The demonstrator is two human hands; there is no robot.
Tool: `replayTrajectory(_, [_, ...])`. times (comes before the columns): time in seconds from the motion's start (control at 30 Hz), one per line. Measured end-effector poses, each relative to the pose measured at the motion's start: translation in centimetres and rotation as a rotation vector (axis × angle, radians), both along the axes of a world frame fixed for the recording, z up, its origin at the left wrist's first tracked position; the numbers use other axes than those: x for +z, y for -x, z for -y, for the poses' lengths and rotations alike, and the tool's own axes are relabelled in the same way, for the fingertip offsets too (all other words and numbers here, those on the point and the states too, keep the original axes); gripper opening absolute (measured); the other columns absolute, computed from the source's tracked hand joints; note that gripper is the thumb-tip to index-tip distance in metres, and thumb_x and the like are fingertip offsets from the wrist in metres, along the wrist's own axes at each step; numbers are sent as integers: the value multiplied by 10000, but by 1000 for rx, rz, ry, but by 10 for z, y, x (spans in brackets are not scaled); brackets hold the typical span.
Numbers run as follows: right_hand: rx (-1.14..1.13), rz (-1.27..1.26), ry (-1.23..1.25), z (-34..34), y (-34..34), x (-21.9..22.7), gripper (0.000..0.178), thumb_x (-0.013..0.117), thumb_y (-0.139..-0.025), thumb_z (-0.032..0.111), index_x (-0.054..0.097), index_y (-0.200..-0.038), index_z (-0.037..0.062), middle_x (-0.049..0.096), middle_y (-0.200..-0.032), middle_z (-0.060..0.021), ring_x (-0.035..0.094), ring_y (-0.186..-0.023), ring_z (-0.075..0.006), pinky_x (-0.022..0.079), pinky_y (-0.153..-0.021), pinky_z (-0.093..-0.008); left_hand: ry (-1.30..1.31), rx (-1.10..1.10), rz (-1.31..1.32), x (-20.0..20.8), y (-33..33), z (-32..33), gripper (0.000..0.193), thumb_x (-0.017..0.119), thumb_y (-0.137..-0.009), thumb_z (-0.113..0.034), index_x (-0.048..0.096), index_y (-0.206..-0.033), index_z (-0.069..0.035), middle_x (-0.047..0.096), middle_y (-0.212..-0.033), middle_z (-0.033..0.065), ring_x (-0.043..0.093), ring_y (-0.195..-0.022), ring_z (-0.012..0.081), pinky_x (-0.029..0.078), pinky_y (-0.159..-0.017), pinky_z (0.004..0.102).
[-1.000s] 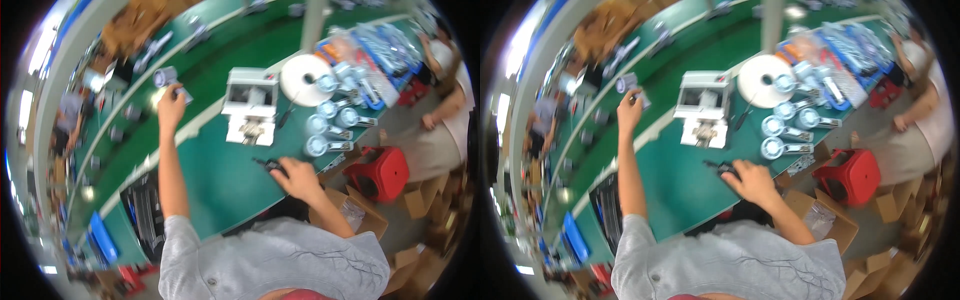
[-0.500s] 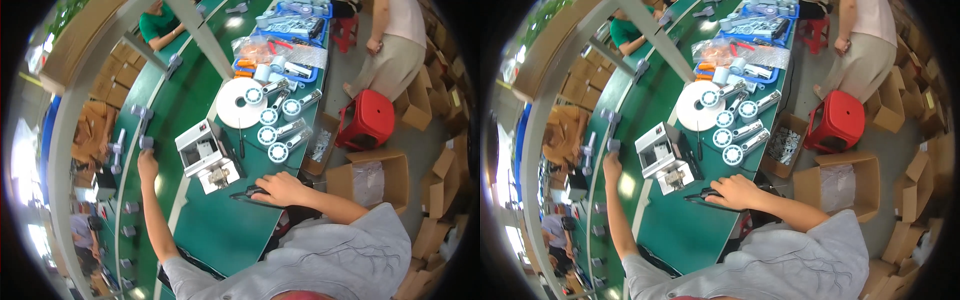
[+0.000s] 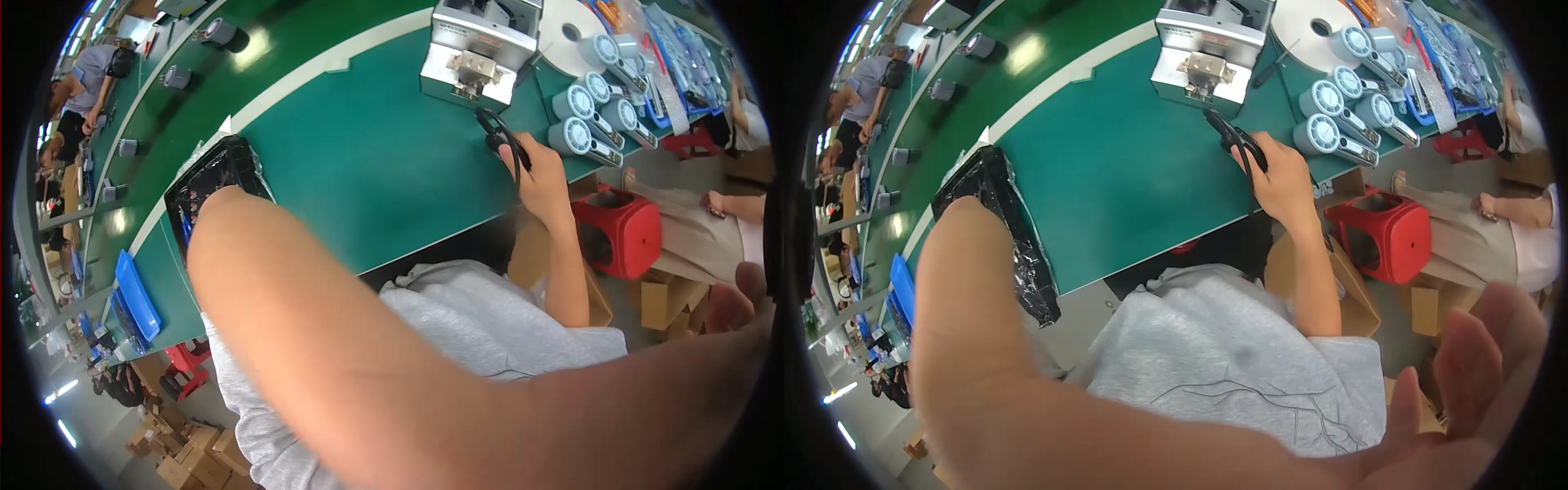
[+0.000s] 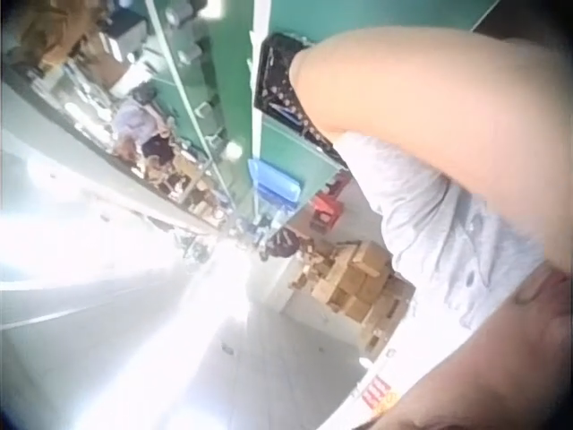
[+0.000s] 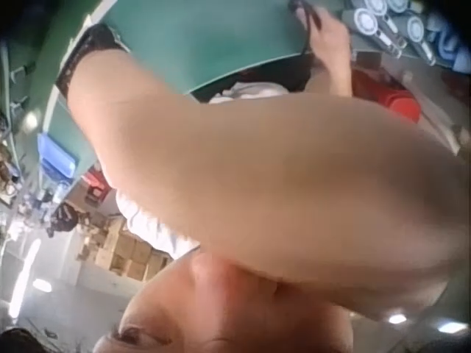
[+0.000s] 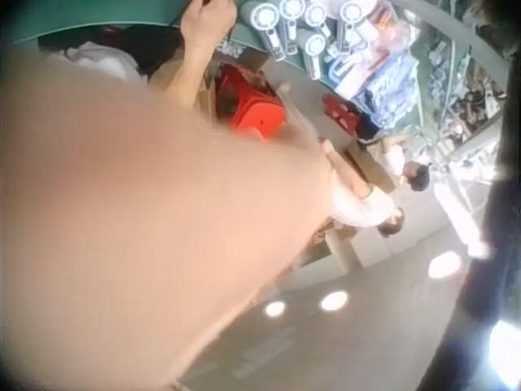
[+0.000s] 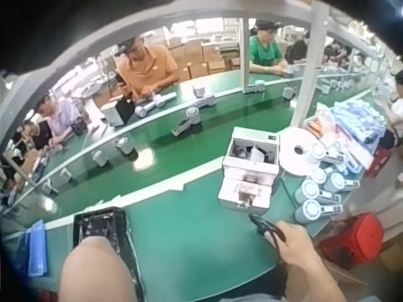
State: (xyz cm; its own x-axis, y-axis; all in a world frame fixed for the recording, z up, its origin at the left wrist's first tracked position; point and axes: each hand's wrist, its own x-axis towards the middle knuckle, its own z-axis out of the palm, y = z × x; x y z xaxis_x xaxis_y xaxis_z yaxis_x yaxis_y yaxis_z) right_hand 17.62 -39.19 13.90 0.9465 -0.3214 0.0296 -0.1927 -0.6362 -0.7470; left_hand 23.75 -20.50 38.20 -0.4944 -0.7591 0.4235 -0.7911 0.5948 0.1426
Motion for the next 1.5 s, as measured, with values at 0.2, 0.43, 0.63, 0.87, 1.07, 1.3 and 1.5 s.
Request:
replayTrajectory(0.2, [-29,-46,1,5,-1,-3,257,706,-1042,266,690,-1044,9,679,-804,-233,647,-704,-428,480,-635,-437,-73,-60,-58,-17,16,-17,248,722,-703,4,722,-950,-16,698,-1038,145,703,-936,323,580,-722,417])
replayTrajectory(0.43, [-68,-39,-28,-1,-5,-4,373,660,-1089,340,619,-985,-16,507,-690,-166,416,-607,-240,404,-585,-364,-133,-101,-110,-26,20,-16,180,719,-716,-22,700,-895,-28,679,-1009,130,690,-912,302,566,-680,413])
replayTrajectory(0.63, [-7,18,-81,9,-2,-5,351,687,-1066,327,637,-999,-14,555,-711,-211,506,-606,-319,432,-600,-403,-123,-184,-113,-23,26,4,126,717,-726,-44,681,-847,-38,663,-984,117,679,-892,284,554,-644,409])
replayTrajectory(0.87, [-58,-80,-133,4,-5,-7,224,668,-1073,231,714,-1079,11,638,-750,-229,579,-595,-282,473,-600,-376,-152,-120,-130,-26,20,-7,78,714,-739,-70,659,-791,-50,644,-955,102,667,-868,262,539,-602,405])
replayTrajectory(1.07, [-17,14,-64,13,-2,-10,400,674,-1076,353,591,-959,-20,499,-713,-226,425,-616,-321,401,-586,-402,-151,-72,-66,-16,1,2,78,711,-750,-92,640,-744,-60,628,-931,90,656,-848,244,527,-566,401])
replayTrajectory(1.3, [-22,22,-77,8,-3,0,231,702,-1040,230,681,-1017,1,647,-779,-263,621,-655,-435,455,-585,-445,-365,429,-39,-95,-92,-6,89,678,-819,-88,657,-744,-44,646,-903,101,696,-889,305,564,-663,436])
replayTrajectory(1.5, [-18,-49,-58,5,-5,3,324,680,-1055,300,655,-1068,-23,601,-760,-262,576,-673,-454,457,-626,-447,-497,915,-172,-172,-237,-63,199,595,-848,-60,769,-935,-19,743,-843,192,719,-838,396,578,-776,487])
